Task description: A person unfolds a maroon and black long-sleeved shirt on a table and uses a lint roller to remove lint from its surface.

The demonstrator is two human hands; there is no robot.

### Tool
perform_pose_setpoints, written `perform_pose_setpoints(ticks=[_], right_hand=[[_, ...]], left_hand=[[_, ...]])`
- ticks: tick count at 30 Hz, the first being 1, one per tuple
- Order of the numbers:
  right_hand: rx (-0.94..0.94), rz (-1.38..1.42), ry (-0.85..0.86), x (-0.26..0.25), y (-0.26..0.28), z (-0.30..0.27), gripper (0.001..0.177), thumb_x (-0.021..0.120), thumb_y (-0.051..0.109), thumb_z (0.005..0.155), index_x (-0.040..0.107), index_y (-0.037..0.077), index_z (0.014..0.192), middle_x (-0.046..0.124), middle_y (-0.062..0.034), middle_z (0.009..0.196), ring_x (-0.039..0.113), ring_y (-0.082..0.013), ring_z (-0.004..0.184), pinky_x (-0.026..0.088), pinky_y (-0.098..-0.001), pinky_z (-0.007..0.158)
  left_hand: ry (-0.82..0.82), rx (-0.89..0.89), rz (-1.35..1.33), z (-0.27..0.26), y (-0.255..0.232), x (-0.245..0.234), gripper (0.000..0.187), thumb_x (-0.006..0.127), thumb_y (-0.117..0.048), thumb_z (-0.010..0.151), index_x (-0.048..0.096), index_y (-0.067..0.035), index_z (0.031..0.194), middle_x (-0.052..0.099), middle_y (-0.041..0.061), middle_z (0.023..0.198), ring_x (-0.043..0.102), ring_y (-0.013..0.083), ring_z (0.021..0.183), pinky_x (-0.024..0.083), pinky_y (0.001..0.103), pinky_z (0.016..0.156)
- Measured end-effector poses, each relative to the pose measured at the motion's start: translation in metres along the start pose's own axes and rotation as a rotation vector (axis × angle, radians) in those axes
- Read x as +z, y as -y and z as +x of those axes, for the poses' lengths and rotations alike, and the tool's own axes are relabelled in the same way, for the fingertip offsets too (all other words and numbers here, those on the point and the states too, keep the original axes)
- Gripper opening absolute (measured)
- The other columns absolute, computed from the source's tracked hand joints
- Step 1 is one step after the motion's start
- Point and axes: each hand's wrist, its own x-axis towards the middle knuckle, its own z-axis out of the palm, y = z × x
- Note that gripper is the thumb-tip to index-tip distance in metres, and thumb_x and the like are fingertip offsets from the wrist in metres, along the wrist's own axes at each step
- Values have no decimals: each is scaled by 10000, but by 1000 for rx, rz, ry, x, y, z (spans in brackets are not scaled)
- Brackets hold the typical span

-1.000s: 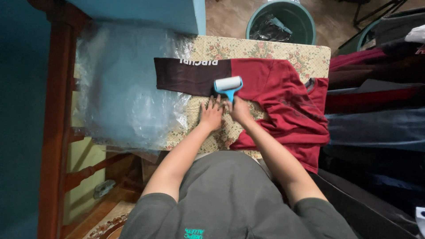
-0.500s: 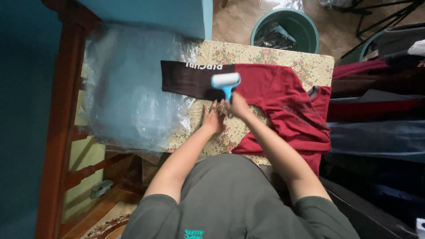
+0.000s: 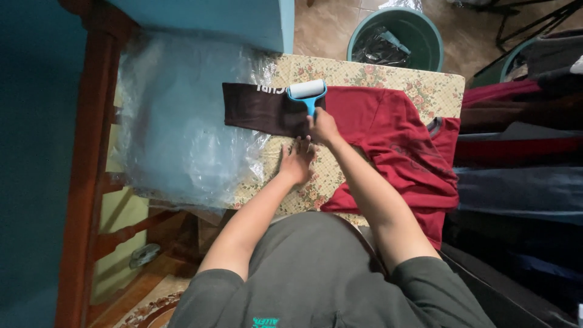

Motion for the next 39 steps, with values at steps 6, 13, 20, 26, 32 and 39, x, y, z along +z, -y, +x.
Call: perform_pose_setpoints(ticks=[6, 13, 20, 26, 32, 39], right_hand=[[-252, 67, -211, -66, -6, -45, 309, 562, 146, 1030, 577, -57, 1263, 643, -323, 995, 649, -563, 979, 541, -634, 837], [-124, 50, -199, -56, -142, -75, 343, 500, 197, 1068, 505, -18, 1335, 577, -306, 1091, 599, -541, 1076, 512, -619, 883], [52, -13, -325, -67, -193, -99, 332, 512, 186, 1055, 498, -16, 1319, 575, -283, 1071, 613, -542, 1025, 520, -635, 853], [169, -115, -335, -63, -148, -116, 281, 556, 225, 1022, 569, 9, 1201, 614, -237, 939, 669, -508, 905, 540, -615, 767], [140, -81, -92, -30, -35, -132, 261, 589, 286, 966, 634, 63, 1094, 683, -205, 886, 712, -481, 902, 561, -588, 760], [85, -91, 8, 3, -20, -86, 276, 585, 310, 979, 623, 49, 1060, 712, -259, 897, 718, -505, 910, 555, -615, 773]], left_hand=[[-256, 35, 8, 4, 3, 18, 788, 713, -290, 907, 364, -25, 1562, 181, 294, 1660, 234, 449, 1530, 362, 686, 1112], [-264, -109, -26, 14, 7, 20, 827, 684, -445, 922, 370, -74, 1591, 183, 260, 1683, 161, 496, 1541, 248, 701, 1160], [-128, 17, -51, 22, -17, 25, 848, 648, -494, 909, 351, -116, 1607, 145, 198, 1715, 122, 464, 1569, 233, 694, 1176], [-105, 0, -37, 12, -21, 23, 844, 644, -465, 931, 321, -82, 1611, 107, 216, 1714, 70, 484, 1566, 172, 715, 1180], [-60, 6, 17, 4, -24, 16, 800, 645, -432, 933, 334, -104, 1593, 113, 198, 1712, 71, 479, 1565, 152, 715, 1193], [-68, 6, 40, -3, -17, 15, 829, 642, -548, 919, 374, -151, 1595, 135, 109, 1734, 66, 425, 1586, 210, 722, 1187]])
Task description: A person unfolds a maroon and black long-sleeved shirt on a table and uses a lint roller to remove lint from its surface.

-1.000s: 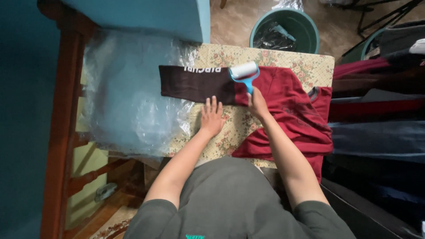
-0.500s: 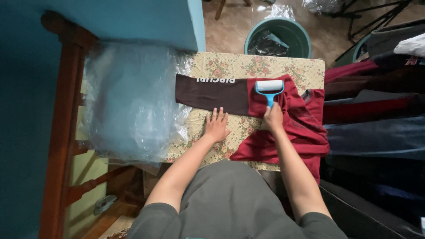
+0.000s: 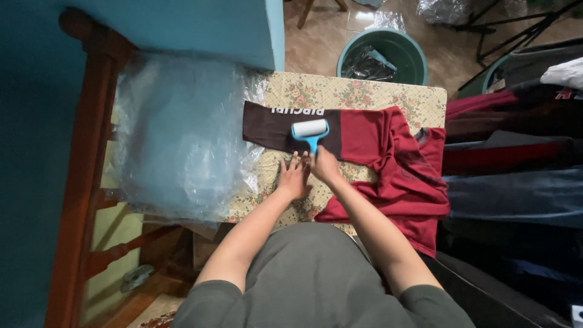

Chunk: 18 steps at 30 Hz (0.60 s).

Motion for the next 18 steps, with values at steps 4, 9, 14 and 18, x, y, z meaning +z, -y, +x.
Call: perform_pose_setpoints(ticks=[4, 9, 14, 18], right_hand=[[42, -19, -53, -7, 3, 44, 282, 605, 343, 970, 628, 87, 1083, 726, -211, 906, 734, -461, 929, 579, -579, 775], [7, 116, -14, -26, 7, 57, 387, 652, 329, 963, 631, 10, 1181, 705, -292, 1025, 681, -509, 1048, 551, -620, 883], [2, 118, 148, -30, 58, -24, 493, 672, 316, 934, 603, -24, 1284, 698, -295, 1128, 671, -483, 1126, 546, -589, 954], [-13, 65, 173, 1, 46, -17, 428, 648, 352, 951, 645, 6, 1202, 711, -266, 1061, 691, -480, 1063, 563, -583, 914]], left_hand=[[-17, -5, 12, 1, -1, 2, 810, 660, -548, 911, 407, -174, 1584, 185, 100, 1722, 42, 429, 1584, 222, 741, 1173], [89, -16, 50, 5, -2, -1, 818, 624, -472, 931, 312, -156, 1617, 59, 129, 1738, 26, 439, 1582, 206, 754, 1171], [153, 11, 175, 9, 1, 15, 798, 532, -584, 942, 338, -204, 1616, 160, 75, 1727, 29, 409, 1588, 166, 723, 1189], [169, -22, 152, 6, 1, 9, 790, 472, -650, 949, 367, -229, 1610, 311, 67, 1690, 167, 367, 1580, 93, 676, 1224]])
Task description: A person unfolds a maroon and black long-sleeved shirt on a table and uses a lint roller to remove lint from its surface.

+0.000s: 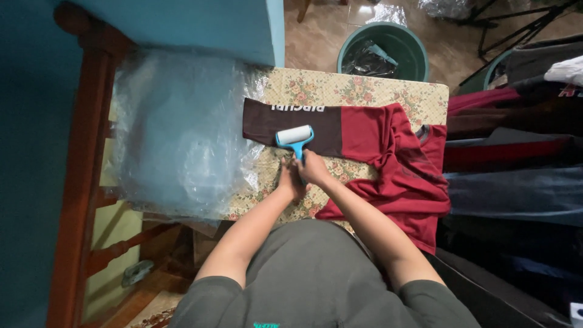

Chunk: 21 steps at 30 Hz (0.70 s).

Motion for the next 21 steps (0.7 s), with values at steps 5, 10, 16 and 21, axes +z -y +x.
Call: perform_pose_setpoints(ticks=[5, 10, 16, 21], right_hand=[[11, -26, -82, -14, 7, 54, 395, 646, 349, 957, 666, 24, 1180, 718, -254, 1046, 700, -474, 1053, 568, -582, 908], [37, 40, -117, -31, 9, 81, 423, 655, 360, 946, 672, 24, 1204, 725, -251, 1070, 694, -472, 1069, 565, -584, 898], [-18, 18, -4, -27, 48, 24, 417, 668, 350, 931, 664, -4, 1150, 718, -275, 1039, 691, -496, 1063, 564, -599, 906], [-111, -25, -27, 19, 33, 47, 400, 661, 360, 948, 647, -3, 1115, 713, -274, 992, 702, -493, 1013, 579, -589, 870]], left_hand=[[-9, 32, 31, 2, 1, 0, 714, 467, -578, 986, 390, -194, 1582, 334, 103, 1667, 112, 435, 1576, 239, 705, 1153], [-103, 55, -45, -24, 2, -24, 824, 575, -524, 978, 227, -169, 1635, 248, 129, 1683, 61, 445, 1574, 221, 723, 1169], [-61, 45, -8, -2, 5, 0, 795, 540, -574, 969, 261, -190, 1607, 409, 27, 1633, 351, 446, 1469, 150, 748, 1168], [-121, 49, -26, 15, 8, 19, 697, 584, -585, 936, 445, -191, 1494, 505, 46, 1534, 431, 390, 1423, 267, 710, 1136]])
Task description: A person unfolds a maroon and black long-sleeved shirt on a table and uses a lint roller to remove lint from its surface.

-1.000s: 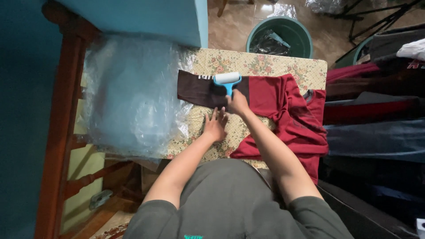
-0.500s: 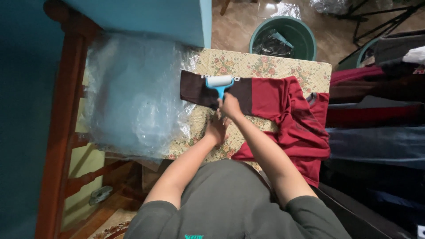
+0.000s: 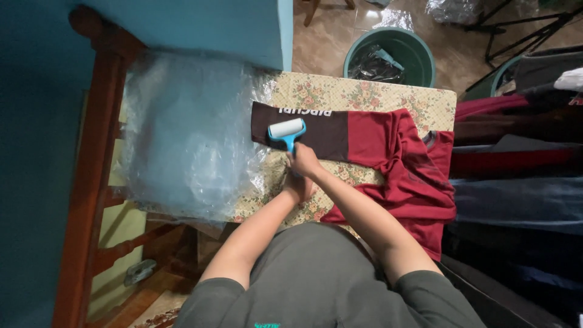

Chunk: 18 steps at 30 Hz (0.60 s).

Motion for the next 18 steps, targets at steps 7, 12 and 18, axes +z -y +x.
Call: perform_pose_setpoints(ticks=[7, 12, 18], right_hand=[[57, 47, -35, -35, -3, 49, 391, 653, 361, 952, 657, 49, 1188, 724, -245, 1057, 696, -448, 1077, 568, -577, 917], [40, 264, -133, -91, -19, -16, 410, 623, 296, 1007, 615, 39, 1327, 688, -287, 1139, 646, -485, 1132, 537, -597, 938], [79, 422, -360, -132, -84, -120, 330, 634, 197, 1006, 657, 28, 1290, 699, -261, 1026, 685, -441, 1039, 533, -542, 861]], left_hand=[[-36, -14, -40, -19, -4, -29, 830, 699, -525, 913, 334, -190, 1579, 251, 84, 1657, 239, 399, 1535, 347, 678, 1149], [-524, 31, -150, 8, 15, -9, 331, 601, -211, 955, 660, -96, 1260, 679, 113, 1140, 619, 312, 1093, 538, 486, 830], [-497, -89, -39, 33, 20, -3, 210, 597, -241, 948, 675, -163, 1126, 635, 92, 959, 650, 300, 925, 552, 448, 699]])
